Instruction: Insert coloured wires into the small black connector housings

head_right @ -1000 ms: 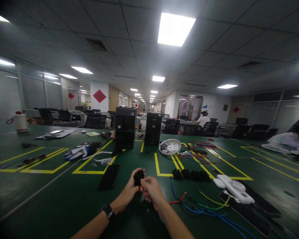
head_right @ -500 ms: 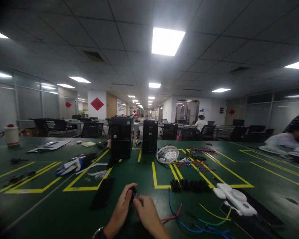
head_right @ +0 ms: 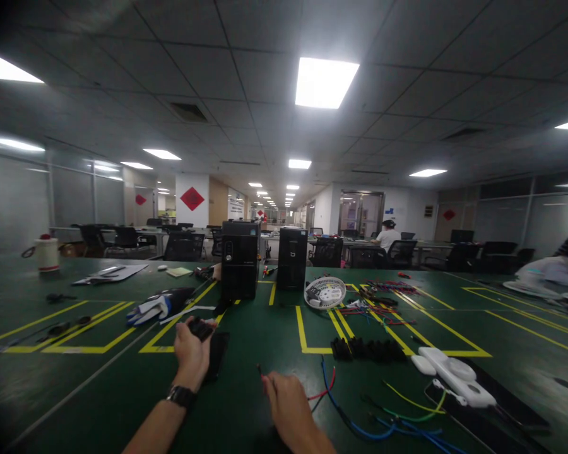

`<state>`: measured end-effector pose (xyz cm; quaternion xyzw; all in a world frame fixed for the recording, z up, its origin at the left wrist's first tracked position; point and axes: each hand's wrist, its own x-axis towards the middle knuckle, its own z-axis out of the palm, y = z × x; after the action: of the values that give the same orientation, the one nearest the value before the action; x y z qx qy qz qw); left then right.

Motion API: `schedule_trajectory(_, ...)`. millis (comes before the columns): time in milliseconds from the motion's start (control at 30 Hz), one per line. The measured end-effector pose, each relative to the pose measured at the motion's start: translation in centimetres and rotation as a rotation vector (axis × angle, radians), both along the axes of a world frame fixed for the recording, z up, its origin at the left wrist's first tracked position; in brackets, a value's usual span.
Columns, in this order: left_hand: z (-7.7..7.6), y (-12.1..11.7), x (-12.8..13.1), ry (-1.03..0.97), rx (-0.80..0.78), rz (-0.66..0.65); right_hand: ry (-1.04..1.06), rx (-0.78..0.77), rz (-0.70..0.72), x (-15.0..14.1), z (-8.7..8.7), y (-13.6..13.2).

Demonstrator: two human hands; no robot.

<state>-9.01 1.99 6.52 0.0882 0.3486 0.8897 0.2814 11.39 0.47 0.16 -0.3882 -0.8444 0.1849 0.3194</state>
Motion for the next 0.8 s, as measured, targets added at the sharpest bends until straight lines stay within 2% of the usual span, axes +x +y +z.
schedule_trajectory(67,1.3,-0.7,-0.7,0.063,0.089,-0.076,0.030,-0.006,0.044,-1.4,1.0,-0.3)
schedule_trajectory(100,1.9,-1.0,-0.2,0.112,0.130,-0.127,0.016,0.016,0.137,-2.4,1.7,-0.6)
schedule_trajectory(167,3.1,-1.3,1.6,0.230,0.175,-0.236,-0.046,0.108,0.361,-4.3,3.0,-1.1)
schedule_trajectory(200,3.6,-1.3,2.7,0.281,0.177,-0.282,-0.070,0.164,0.426,-5.0,3.5,-1.1)
schedule_trajectory(233,4.0,-1.1,3.7,0.327,0.165,-0.323,-0.079,0.213,0.433,-5.2,3.8,-1.0)
schedule_trajectory(300,4.2,-0.2,5.2,0.423,0.089,-0.420,-0.071,0.274,0.306,-3.9,3.9,0.2)
schedule_trajectory(367,3.4,1.1,5.7,0.524,-0.046,-0.550,-0.096,0.287,0.089,-0.4,3.5,2.3)
schedule_trajectory(467,0.4,3.5,5.7,0.631,-0.241,-0.699,-0.268,0.250,-0.300,6.8,2.6,6.1)
schedule_trajectory(567,-3.1,5.7,5.8,0.826,-0.441,-0.693,-0.433,0.185,-0.657,12.3,1.5,8.8)
schedule_trajectory(600,-4.1,6.4,6.0,0.898,-0.492,-0.681,-0.468,0.165,-0.718,13.2,1.1,9.3)
schedule_trajectory(667,-5.4,7.6,6.3,0.995,-0.530,-0.663,-0.509,0.151,-0.754,13.9,0.3,10.0)
schedule_trajectory(800,-6.0,9.2,6.3,1.130,-0.538,-0.597,-0.515,0.193,-0.723,12.8,-0.4,10.2)
